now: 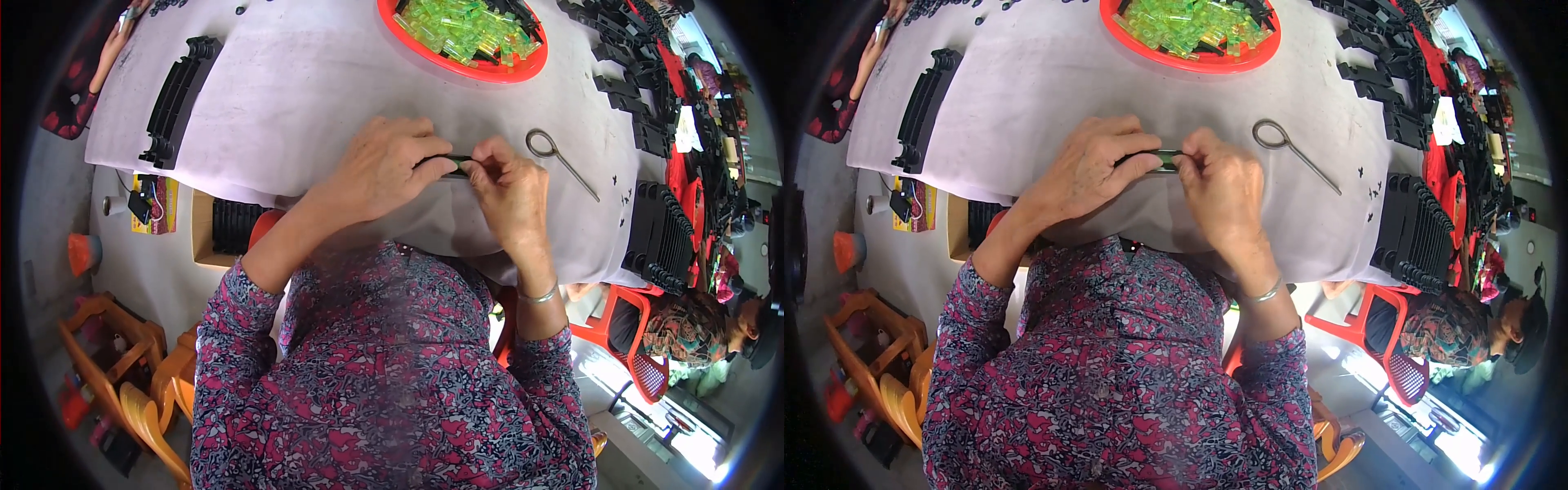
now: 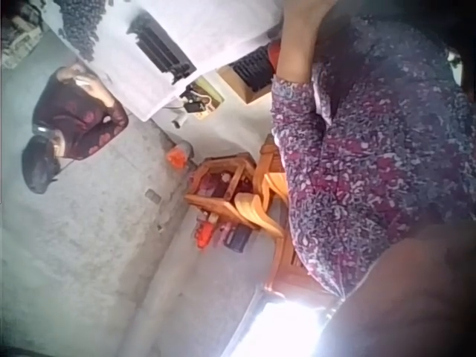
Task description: The person assembles plastic toner cartridge components by hand, using a circular assembly tool and a hook tool to combine plastic cartridge housings, springs, screws, and small gears.
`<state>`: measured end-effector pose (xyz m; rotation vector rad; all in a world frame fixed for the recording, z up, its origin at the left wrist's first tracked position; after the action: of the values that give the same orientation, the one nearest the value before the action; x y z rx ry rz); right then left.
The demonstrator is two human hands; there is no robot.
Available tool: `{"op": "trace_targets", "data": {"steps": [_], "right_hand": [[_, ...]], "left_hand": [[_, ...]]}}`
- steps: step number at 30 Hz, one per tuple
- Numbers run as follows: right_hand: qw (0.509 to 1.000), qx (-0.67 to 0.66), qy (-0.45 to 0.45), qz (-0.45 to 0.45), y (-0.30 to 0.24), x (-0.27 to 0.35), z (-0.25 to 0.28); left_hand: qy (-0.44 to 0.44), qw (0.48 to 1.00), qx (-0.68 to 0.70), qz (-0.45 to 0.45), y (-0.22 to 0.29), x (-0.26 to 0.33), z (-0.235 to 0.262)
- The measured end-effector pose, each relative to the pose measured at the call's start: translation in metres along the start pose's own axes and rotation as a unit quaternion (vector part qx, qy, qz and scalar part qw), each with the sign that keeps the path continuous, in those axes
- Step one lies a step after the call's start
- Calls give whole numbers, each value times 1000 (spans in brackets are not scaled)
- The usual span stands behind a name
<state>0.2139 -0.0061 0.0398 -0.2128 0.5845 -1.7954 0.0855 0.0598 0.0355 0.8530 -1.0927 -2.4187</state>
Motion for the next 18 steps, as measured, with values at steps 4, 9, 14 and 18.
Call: {"op": "trace_targets", "data": {"steps": [4, 9, 14, 18], "right_hand": [[993, 81, 54, 72, -24, 2, 3], [988, 92, 79, 92, -27, 5, 2], [990, 80, 80, 89, -26, 3, 1], [988, 49, 88, 114, -24, 6, 4]], "left_hand": [[-84, 996, 11, 32, -10, -13, -14], [-142, 989, 20, 46, -16, -21, -21], [-108, 993, 28, 41, -16, -19, -17], [-101, 991, 44, 73, -18, -18, -16]]}}
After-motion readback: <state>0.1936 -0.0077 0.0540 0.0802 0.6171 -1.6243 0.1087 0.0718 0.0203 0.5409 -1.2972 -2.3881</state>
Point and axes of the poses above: each hand's wrist, its own x-axis away from the middle knuckle, its own z-axis out of the back of the hand, y = z × x, the point moved 9 cm from there along -x, towards the middle knuckle, and after that the axes turned 10 degrees about x, right-handed, at the moved point
